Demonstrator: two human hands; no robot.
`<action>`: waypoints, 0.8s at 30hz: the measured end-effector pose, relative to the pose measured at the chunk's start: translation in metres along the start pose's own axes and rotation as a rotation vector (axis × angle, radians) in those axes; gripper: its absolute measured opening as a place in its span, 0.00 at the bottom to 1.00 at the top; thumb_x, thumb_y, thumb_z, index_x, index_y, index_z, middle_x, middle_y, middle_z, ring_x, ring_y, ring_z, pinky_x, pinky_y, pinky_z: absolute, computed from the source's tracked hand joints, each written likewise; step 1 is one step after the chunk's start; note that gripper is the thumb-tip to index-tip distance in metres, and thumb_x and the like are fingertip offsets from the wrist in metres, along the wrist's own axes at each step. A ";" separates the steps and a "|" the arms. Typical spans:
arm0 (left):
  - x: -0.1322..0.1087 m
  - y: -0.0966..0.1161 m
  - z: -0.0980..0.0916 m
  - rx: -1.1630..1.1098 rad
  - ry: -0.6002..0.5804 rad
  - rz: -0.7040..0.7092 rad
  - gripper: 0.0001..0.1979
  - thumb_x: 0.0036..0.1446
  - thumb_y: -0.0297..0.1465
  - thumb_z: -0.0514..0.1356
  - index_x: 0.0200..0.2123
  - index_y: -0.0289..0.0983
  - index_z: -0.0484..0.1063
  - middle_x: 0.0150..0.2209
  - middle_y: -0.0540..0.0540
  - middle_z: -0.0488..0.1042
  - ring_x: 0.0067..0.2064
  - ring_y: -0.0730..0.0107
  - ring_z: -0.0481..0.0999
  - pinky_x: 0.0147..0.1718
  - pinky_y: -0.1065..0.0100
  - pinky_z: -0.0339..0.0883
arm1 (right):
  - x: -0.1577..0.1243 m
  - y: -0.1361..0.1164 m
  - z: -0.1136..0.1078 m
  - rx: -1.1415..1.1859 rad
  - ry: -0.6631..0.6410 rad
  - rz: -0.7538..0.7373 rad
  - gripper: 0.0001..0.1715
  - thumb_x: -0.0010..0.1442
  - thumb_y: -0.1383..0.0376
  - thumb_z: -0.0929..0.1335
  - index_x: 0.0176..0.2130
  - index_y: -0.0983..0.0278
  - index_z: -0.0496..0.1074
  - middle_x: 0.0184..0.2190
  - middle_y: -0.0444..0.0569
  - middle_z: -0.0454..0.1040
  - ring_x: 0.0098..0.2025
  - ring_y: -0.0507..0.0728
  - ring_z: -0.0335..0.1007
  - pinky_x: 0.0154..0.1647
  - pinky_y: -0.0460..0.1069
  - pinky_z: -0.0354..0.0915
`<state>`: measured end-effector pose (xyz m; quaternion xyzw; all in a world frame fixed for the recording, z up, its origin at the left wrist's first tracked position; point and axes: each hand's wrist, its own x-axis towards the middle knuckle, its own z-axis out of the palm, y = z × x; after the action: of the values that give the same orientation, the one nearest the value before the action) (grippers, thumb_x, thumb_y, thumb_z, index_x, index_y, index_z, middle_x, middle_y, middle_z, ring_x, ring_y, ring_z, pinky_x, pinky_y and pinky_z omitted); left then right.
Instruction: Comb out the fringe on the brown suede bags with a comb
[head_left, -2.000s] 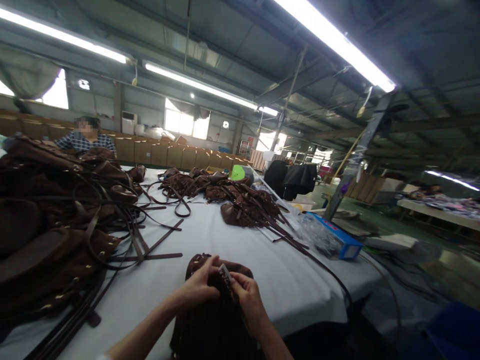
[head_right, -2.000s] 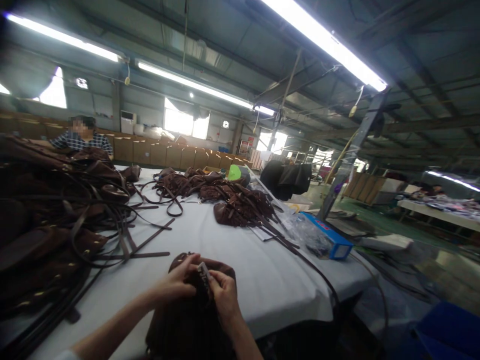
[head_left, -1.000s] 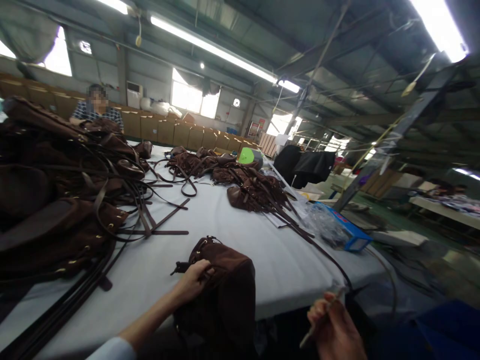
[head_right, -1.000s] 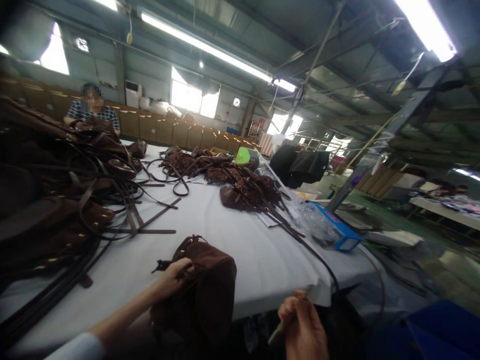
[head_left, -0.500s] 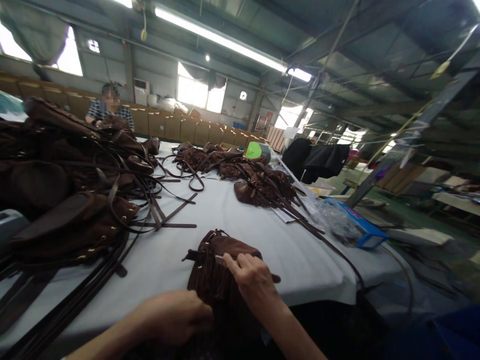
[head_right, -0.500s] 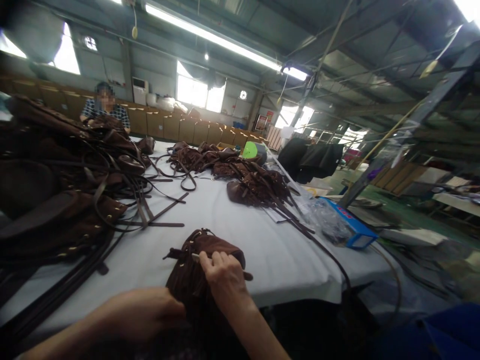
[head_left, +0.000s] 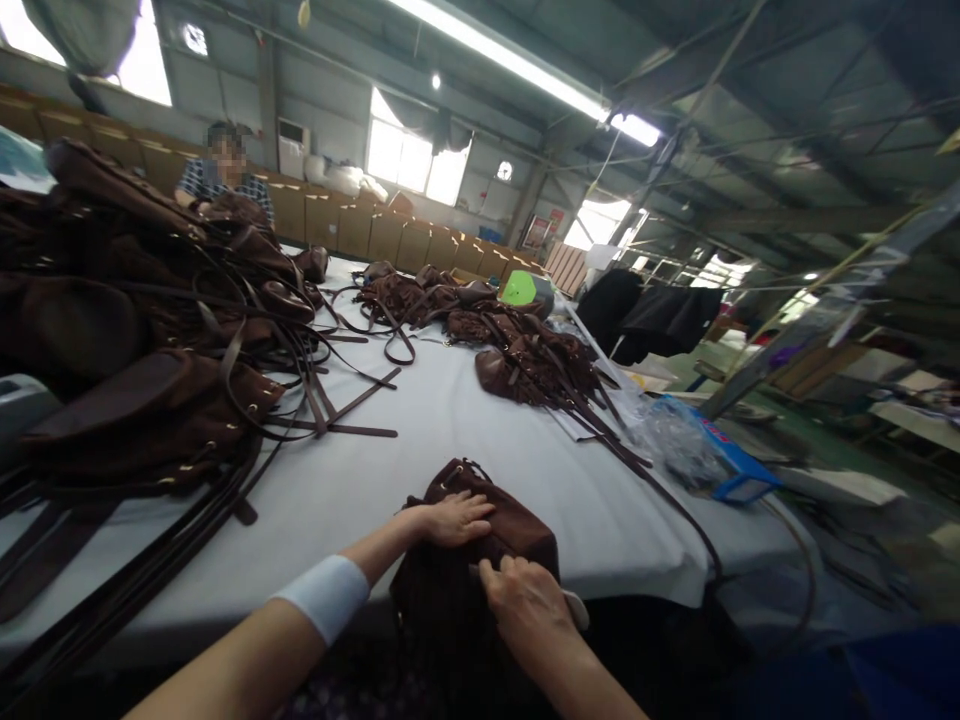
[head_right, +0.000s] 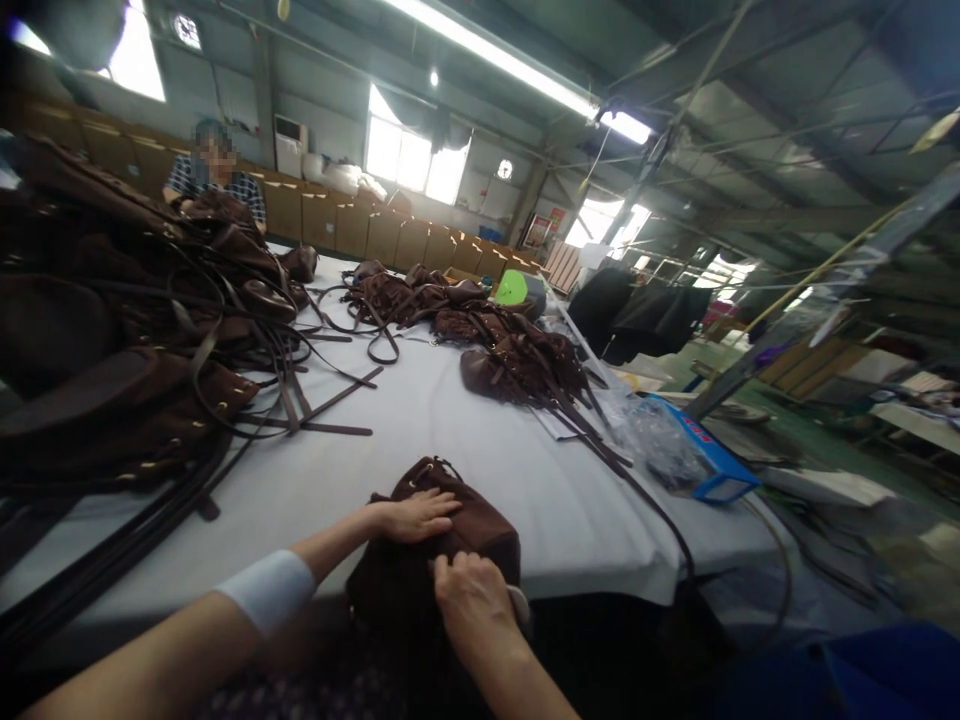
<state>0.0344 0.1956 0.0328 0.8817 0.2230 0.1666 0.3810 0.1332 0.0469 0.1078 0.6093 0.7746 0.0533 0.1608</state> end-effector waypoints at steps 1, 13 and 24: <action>0.001 -0.006 0.007 0.013 -0.051 -0.008 0.22 0.61 0.40 0.56 0.55 0.36 0.65 0.59 0.39 0.63 0.60 0.51 0.61 0.57 0.43 0.55 | -0.007 -0.001 0.007 0.044 -0.029 0.006 0.19 0.52 0.78 0.63 0.41 0.64 0.73 0.31 0.55 0.76 0.34 0.60 0.74 0.32 0.49 0.62; 0.009 -0.026 0.016 0.061 -0.085 -0.114 0.32 0.61 0.50 0.46 0.64 0.41 0.52 0.68 0.42 0.45 0.68 0.42 0.35 0.61 0.41 0.31 | -0.046 -0.007 0.037 1.643 0.211 0.242 0.19 0.59 0.54 0.67 0.43 0.63 0.77 0.32 0.48 0.78 0.32 0.56 0.70 0.30 0.47 0.65; -0.026 0.054 0.008 -0.190 0.035 0.159 0.26 0.49 0.28 0.56 0.54 0.43 0.64 0.54 0.46 0.69 0.57 0.57 0.65 0.64 0.49 0.40 | -0.020 0.013 0.036 2.182 0.529 0.552 0.25 0.44 0.54 0.76 0.41 0.63 0.77 0.19 0.39 0.67 0.18 0.46 0.54 0.18 0.41 0.52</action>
<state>0.0301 0.1444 0.0643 0.8534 0.1419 0.2321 0.4446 0.1611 0.0267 0.0811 0.5425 0.2588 -0.4849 -0.6353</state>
